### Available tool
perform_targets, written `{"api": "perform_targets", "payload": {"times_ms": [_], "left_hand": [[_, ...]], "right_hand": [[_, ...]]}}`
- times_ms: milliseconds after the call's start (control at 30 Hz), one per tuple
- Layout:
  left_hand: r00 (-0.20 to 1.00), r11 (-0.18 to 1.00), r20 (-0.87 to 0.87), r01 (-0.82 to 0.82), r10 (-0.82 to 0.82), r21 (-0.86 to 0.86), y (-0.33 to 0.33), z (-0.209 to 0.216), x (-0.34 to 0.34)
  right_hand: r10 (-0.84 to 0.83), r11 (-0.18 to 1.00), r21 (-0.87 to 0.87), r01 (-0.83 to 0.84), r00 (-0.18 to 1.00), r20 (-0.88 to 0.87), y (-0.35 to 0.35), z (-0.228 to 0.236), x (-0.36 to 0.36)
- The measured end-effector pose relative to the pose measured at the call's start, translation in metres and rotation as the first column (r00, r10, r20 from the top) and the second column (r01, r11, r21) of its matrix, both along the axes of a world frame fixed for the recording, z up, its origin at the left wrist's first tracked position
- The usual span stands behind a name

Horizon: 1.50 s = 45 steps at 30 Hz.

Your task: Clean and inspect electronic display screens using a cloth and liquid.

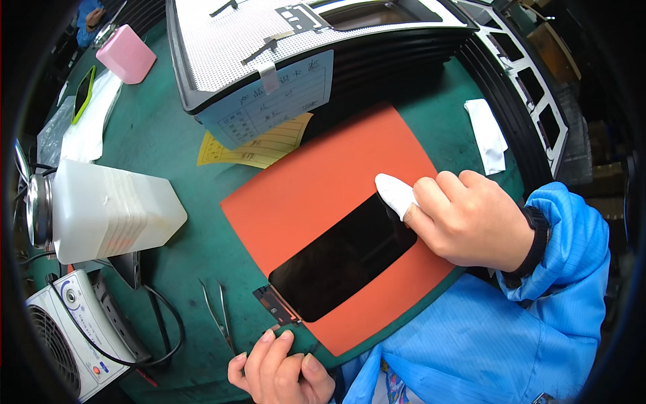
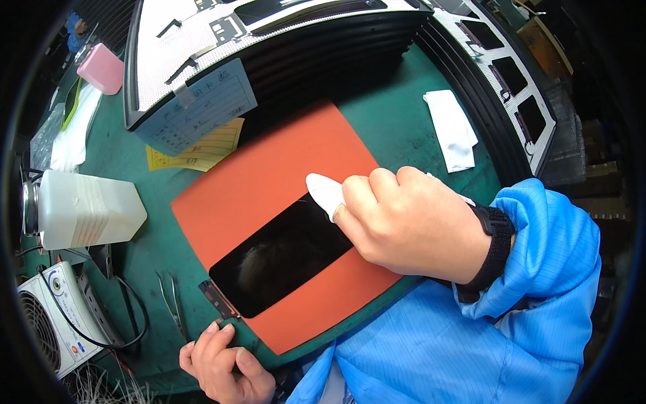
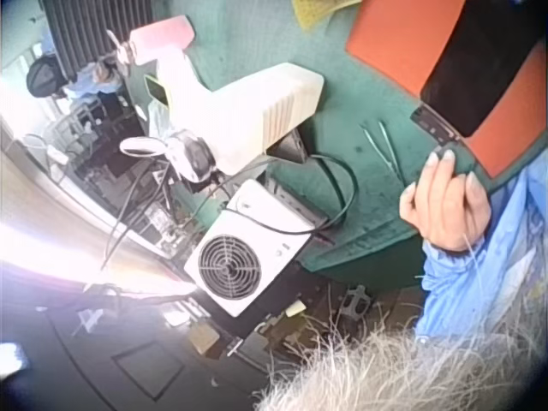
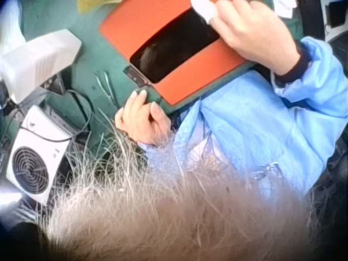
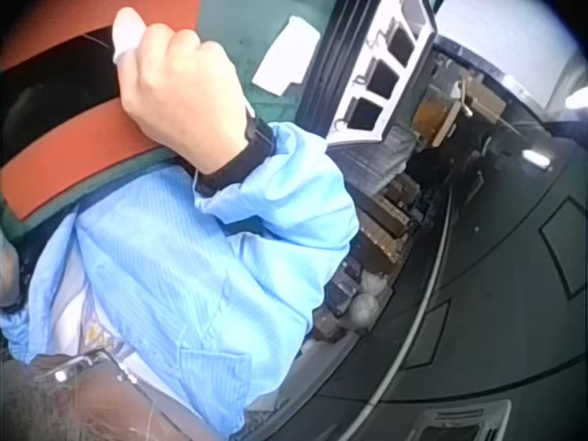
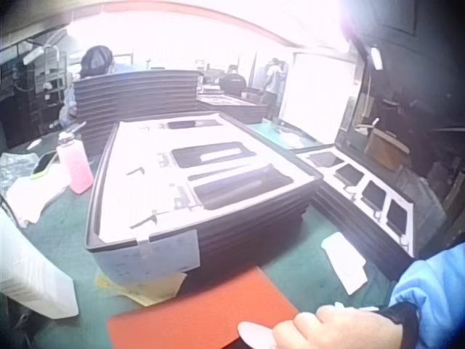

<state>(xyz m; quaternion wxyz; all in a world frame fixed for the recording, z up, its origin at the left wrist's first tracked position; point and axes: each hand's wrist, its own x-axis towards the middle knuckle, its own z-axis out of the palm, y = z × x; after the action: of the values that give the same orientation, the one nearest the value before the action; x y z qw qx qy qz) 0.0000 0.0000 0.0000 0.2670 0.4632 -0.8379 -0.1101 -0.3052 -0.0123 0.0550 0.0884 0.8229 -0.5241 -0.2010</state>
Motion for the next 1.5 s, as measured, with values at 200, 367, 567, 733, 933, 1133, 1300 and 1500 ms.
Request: {"api": "perform_targets", "payload": {"times_ms": [200,367,567,733,933,1133,1300,1500], "left_hand": [[0.998,0.999,-0.055,-0.003,0.000,-0.053,-0.004,0.011,-0.007],[0.997,0.998,-0.074,-0.008,0.003,-0.061,-0.004,0.010,-0.008],[0.997,0.997,-0.059,-0.052,0.049,-0.051,0.003,-0.003,-0.005],[0.999,0.999,-0.043,-0.025,0.023,-0.036,0.002,-0.001,-0.002],[0.996,0.999,-0.089,0.006,-0.010,-0.053,-0.006,0.011,-0.006],[0.996,0.998,-0.092,0.002,-0.007,-0.056,-0.005,0.008,-0.008],[0.996,0.998,-0.085,-0.002,-0.003,-0.055,-0.004,0.008,-0.009],[0.997,0.998,-0.073,0.008,-0.013,-0.066,-0.005,0.008,-0.009]], "right_hand": [[0.042,0.985,-0.172,-0.009,0.981,0.190,-0.008,0.016,0.002],[0.177,0.979,-0.144,-0.144,0.949,0.259,-0.009,0.021,0.048],[0.286,0.958,-0.124,-0.259,0.895,0.343,-0.010,-0.010,0.085],[0.289,0.957,-0.114,-0.268,0.923,0.253,-0.010,-0.013,0.091],[0.285,0.958,-0.092,-0.272,0.936,0.205,-0.008,-0.011,0.085],[0.267,0.960,-0.124,-0.250,0.952,0.149,-0.006,-0.011,0.077],[0.240,0.966,-0.131,-0.223,0.960,0.141,-0.002,-0.012,0.069],[0.221,0.968,-0.145,-0.203,0.968,0.121,0.001,-0.010,0.055]]}}
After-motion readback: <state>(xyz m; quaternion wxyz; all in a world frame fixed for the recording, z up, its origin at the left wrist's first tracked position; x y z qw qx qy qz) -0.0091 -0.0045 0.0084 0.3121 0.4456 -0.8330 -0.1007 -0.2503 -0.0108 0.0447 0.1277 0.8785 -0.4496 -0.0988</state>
